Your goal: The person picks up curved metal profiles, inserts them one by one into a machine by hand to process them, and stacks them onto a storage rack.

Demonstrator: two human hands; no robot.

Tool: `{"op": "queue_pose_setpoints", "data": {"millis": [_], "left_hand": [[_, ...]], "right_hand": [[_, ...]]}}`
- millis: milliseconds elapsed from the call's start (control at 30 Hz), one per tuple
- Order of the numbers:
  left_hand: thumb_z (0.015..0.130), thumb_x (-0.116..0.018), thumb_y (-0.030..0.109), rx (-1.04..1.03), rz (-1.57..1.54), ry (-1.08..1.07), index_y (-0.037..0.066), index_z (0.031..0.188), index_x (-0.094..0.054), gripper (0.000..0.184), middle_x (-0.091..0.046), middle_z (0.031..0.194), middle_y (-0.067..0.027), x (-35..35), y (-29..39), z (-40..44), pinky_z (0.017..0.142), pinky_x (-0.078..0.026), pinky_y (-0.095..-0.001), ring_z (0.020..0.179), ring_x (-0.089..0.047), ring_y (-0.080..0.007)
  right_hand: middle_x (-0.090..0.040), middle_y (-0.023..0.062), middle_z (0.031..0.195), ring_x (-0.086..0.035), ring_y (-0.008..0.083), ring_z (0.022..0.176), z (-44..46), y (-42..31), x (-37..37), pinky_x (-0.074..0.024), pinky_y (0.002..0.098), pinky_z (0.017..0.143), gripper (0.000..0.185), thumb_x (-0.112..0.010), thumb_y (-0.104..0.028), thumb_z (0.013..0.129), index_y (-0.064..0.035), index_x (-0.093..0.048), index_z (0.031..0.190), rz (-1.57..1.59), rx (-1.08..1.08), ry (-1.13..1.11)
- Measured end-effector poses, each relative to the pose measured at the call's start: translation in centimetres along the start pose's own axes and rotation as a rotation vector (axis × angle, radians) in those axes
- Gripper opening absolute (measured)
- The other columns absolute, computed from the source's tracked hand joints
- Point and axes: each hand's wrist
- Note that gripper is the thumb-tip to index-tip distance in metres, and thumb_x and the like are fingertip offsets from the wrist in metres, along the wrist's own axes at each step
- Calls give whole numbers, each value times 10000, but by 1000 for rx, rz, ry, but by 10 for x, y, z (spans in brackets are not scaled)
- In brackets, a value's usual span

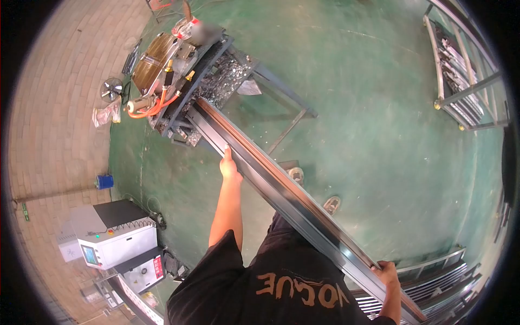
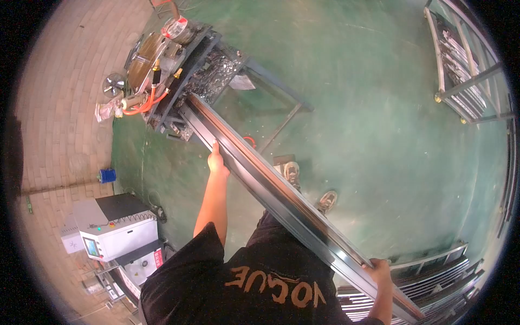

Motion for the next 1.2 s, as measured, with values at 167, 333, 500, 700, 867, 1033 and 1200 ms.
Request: {"op": "queue_pose_setpoints", "data": {"millis": [167,333,500,700,867,1033,1200], "left_hand": [[942,-661,455,92,-17,-2,-25,1289,-567,600,-636,1260,-148,-1,15,20,993,-502,-472,1120,-631,-307],[951,-655,447,55,11,44,-17,1283,-568,577,-632,1258,-141,-1,19,21,997,-496,-449,1120,-623,-298],[944,-652,476,59,-10,-1,-34,1305,-514,641,-609,1268,-143,-6,23,14,980,-504,-491,1115,-619,-313],[944,-650,480,48,1,9,-27,1302,-516,635,-619,1249,-146,-4,21,17,960,-513,-494,1096,-629,-309],[921,-696,428,84,97,32,-91,1254,-502,646,-624,1165,-196,1,24,20,913,-522,-473,1029,-632,-353],[803,-777,204,-1141,1058,-73,-11,1155,-571,461,-592,1056,-200,-50,8,-99,936,-444,-478,1010,-576,-397],[792,-655,664,-887,1950,-1642,46,1071,-709,680,-705,1039,-196,-116,-84,-250,916,-488,-479,1004,-655,-399]], "right_hand": [[-728,214,954,-716,340,923,22,-14,-16,-540,389,818,499,-835,-369,750,6,-724,1061,-112,-113,-36],[-666,107,676,-578,155,628,12,-14,-22,-469,359,606,297,-826,-242,742,4,-706,857,160,-47,5],[-693,90,740,-596,150,668,32,47,-58,-477,341,636,274,-825,-174,742,16,-701,897,143,5,158],[-697,110,757,-621,172,705,29,39,-55,-496,350,673,299,-829,-189,739,24,-706,909,134,20,143],[-705,191,898,-672,291,861,21,5,-36,-514,401,774,422,-836,-294,730,24,-712,978,51,-76,63],[-642,213,735,-666,353,711,8,-18,-13,-503,428,668,463,-800,-455,764,-43,-726,961,-53,46,96],[-637,200,681,-653,388,699,1,-8,-1,-496,459,644,527,-773,-564,747,-55,-721,874,18,49,54]]}}
Point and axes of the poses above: each hand's wrist, its own z-axis towards the middle knuckle, its own x-axis out of the back of the hand, y = z × x
